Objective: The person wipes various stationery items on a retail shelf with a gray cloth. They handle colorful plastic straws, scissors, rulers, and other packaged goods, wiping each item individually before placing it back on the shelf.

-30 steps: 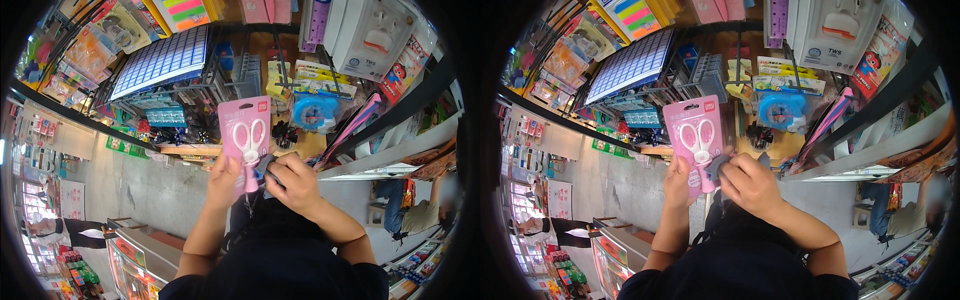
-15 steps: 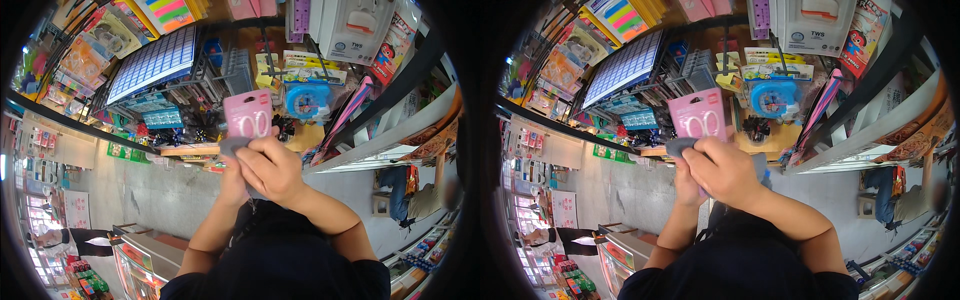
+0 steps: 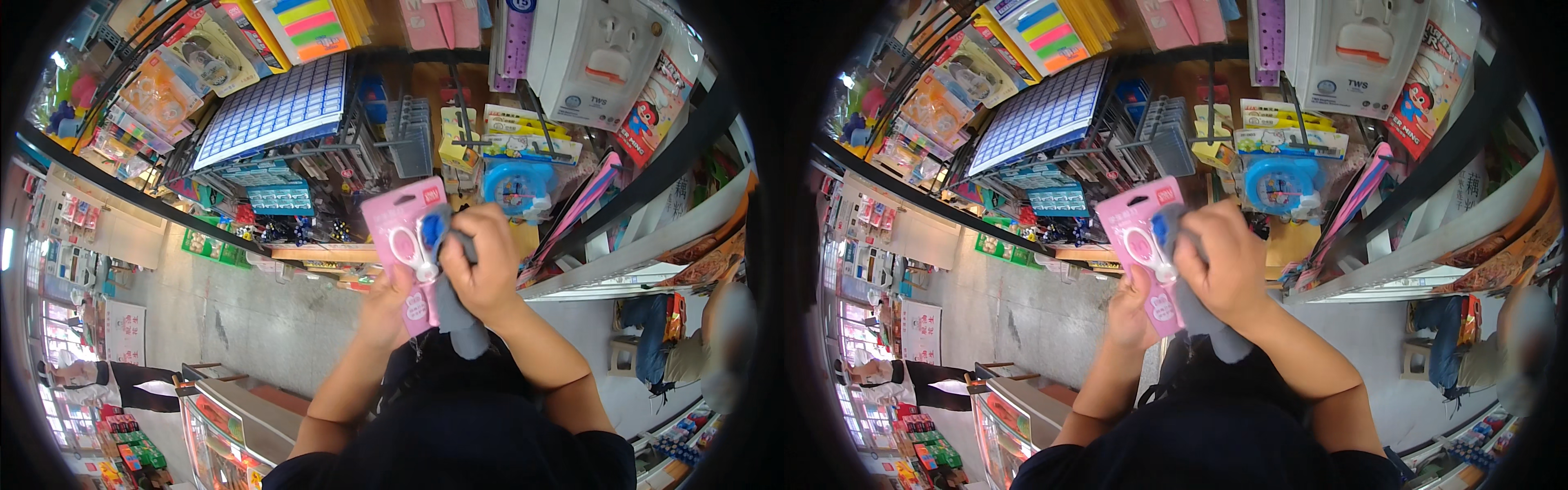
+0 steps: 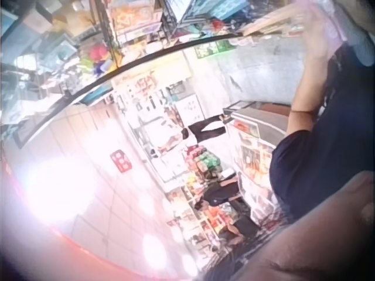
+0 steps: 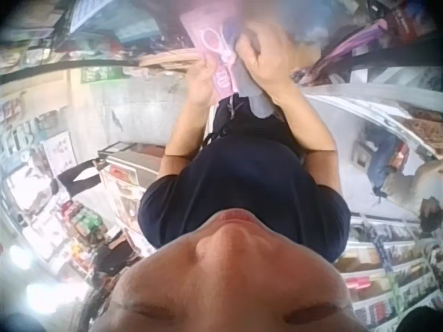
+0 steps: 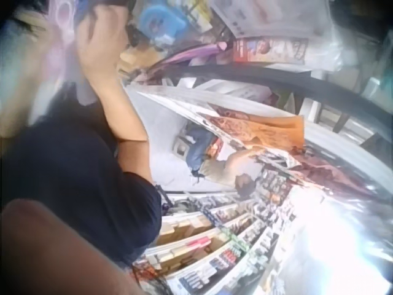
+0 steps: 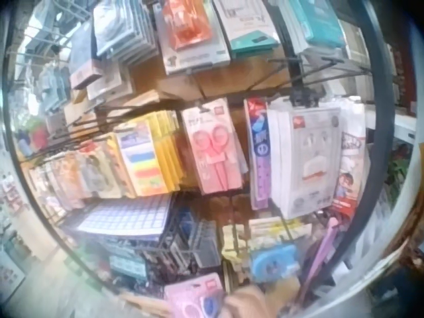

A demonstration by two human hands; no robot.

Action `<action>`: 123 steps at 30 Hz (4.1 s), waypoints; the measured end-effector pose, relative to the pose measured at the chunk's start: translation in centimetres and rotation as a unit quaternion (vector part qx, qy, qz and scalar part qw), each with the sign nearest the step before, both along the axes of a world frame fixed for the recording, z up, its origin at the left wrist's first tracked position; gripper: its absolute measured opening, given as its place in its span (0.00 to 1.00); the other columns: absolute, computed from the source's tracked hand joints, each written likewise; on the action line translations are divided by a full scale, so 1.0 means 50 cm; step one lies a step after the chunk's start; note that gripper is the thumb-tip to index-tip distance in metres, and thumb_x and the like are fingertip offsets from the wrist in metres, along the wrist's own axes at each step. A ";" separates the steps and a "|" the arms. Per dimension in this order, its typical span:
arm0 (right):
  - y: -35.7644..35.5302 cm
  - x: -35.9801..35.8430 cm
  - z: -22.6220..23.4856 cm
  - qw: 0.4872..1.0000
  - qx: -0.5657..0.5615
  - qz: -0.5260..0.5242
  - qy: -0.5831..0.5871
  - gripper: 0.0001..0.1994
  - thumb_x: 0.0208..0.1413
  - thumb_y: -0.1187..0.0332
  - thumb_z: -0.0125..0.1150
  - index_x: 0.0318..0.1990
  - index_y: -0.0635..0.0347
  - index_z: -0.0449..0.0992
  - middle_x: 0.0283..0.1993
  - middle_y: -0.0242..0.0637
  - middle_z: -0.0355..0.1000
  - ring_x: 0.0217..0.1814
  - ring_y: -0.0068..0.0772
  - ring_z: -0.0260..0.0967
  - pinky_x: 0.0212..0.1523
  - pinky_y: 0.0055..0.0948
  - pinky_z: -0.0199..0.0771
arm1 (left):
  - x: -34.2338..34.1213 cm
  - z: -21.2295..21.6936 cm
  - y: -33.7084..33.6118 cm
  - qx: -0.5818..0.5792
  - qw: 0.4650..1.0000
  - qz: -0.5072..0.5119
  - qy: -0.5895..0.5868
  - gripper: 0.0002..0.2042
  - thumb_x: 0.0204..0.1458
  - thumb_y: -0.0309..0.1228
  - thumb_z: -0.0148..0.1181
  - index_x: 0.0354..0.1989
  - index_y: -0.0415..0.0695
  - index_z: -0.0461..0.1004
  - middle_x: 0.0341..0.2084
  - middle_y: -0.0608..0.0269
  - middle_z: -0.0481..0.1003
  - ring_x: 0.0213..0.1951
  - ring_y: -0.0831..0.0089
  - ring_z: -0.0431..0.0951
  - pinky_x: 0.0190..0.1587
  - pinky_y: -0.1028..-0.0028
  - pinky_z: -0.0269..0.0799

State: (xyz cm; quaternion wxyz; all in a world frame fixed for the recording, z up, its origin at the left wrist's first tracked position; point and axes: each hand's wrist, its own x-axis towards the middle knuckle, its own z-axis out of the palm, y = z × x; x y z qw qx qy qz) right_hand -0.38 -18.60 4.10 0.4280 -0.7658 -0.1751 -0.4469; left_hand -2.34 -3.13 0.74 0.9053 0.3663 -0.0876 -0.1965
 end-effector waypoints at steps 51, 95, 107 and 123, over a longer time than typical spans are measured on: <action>-0.109 -0.017 0.052 0.996 0.023 -0.026 0.085 0.11 0.38 0.81 0.61 0.34 0.68 0.73 0.32 0.43 0.69 0.30 0.42 0.69 0.32 0.31 0.71 | 0.403 0.305 -0.176 0.154 0.873 0.261 -0.383 0.17 0.54 0.27 0.62 0.50 0.34 0.69 0.41 0.59 0.75 0.44 0.74 0.73 0.47 0.72 0.70; -0.038 0.031 0.062 0.993 -0.092 -0.049 0.058 0.13 0.44 0.74 0.66 0.39 0.58 0.73 0.36 0.39 0.69 0.31 0.43 0.71 0.28 0.34 0.71 | 0.120 0.061 -0.022 0.356 0.876 0.061 -0.318 0.03 0.61 0.23 0.52 0.40 0.37 0.69 0.27 0.63 0.73 0.29 0.79 0.71 0.34 0.78 0.68; -0.008 0.005 0.045 0.993 -0.101 -0.035 0.057 0.12 0.43 0.75 0.66 0.38 0.59 0.73 0.34 0.39 0.69 0.30 0.43 0.71 0.28 0.37 0.71 | 0.085 0.048 0.004 0.275 0.923 0.061 -0.261 0.04 0.62 0.22 0.50 0.43 0.38 0.68 0.34 0.65 0.74 0.37 0.83 0.71 0.41 0.81 0.67; 0.039 -0.059 -0.009 0.989 -0.108 -0.082 0.057 0.09 0.40 0.73 0.66 0.33 0.58 0.76 0.29 0.33 0.67 0.25 0.35 0.69 0.23 0.30 0.69 | 0.024 0.054 -0.060 0.061 0.991 0.080 -0.089 0.21 0.65 0.38 0.43 0.60 0.36 0.60 0.51 0.55 0.70 0.53 0.68 0.71 0.57 0.69 0.64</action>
